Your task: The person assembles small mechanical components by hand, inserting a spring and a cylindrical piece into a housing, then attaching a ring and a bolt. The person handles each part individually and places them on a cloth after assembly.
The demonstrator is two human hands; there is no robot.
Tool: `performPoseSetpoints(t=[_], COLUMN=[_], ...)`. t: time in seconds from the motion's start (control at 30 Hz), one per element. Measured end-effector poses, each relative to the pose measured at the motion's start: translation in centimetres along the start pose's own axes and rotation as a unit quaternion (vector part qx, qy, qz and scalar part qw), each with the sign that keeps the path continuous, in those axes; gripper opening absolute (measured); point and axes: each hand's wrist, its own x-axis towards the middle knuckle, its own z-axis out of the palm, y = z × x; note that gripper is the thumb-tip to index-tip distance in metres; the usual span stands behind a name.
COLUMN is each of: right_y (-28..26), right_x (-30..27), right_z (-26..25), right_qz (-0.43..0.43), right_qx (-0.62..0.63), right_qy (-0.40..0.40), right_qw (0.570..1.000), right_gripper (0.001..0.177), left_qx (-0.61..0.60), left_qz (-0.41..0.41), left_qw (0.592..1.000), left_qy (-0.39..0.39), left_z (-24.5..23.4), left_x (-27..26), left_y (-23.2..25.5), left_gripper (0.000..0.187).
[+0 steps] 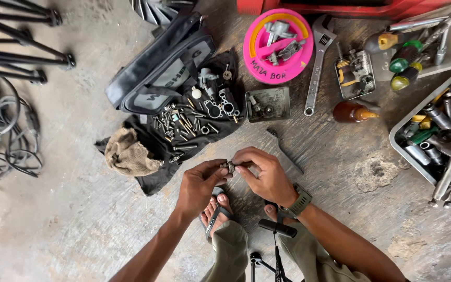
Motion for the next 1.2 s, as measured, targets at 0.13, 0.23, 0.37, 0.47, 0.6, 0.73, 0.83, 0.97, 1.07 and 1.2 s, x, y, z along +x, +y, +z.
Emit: performPoseSetpoints(t=[0.13,0.23,0.37,0.47,0.6,0.73,0.83,0.97,1.07,1.2], right_y=[-1.4,-2.0,-2.5,-2.5,0.6,3.4,7.4,12.2,11.7,6.4], right_x=[-0.7,-0.8,-0.6,-0.3,0.8,4.8,7.9,11.1,12.2,11.1], right_z=[-0.9,-1.9,-3.3,-3.9,-6.6,-9.0,-8.3,-6.8,-6.2,-5.8], right_qz=[-0.007,-0.035,-0.027,-0.021,-0.019,-0.046,-0.004,0.189,0.273,0.179], right_qx=[0.013,0.001,-0.024,-0.036,-0.146,-0.32,-0.44,-0.577,-0.572,-0.536], right_qy=[0.016,0.021,-0.019,-0.037,0.038,0.045,-0.054,-0.17,-0.173,-0.177], right_qw=[1.0,0.999,0.999,0.998,0.988,0.945,0.896,0.776,0.754,0.806], right_gripper=[0.015,0.016,0.015,0.018,0.015,0.013,0.008,0.012,0.015,0.016], left_qx=[0.044,0.063,0.087,0.072,0.029,-0.08,-0.178,-0.239,-0.27,-0.28], left_qz=[-0.03,-0.042,0.0,0.024,0.054,0.065,0.055,0.076,0.085,0.115], left_qw=[0.999,0.997,0.995,0.994,0.995,0.993,0.981,0.968,0.959,0.953], left_qy=[-0.003,-0.012,-0.057,-0.077,-0.075,-0.066,-0.047,-0.034,-0.021,-0.011], left_z=[0.9,1.5,2.0,2.2,1.1,0.4,0.2,-0.8,-1.6,-2.5], left_x=[-1.6,-1.3,0.5,1.4,2.5,3.5,3.7,3.7,3.8,3.7], left_y=[2.6,3.4,2.2,1.9,0.2,-1.7,-2.3,-2.7,-2.7,-2.3], left_gripper=[0.036,0.045,0.037,0.036,0.033,0.034,0.037,0.035,0.036,0.035])
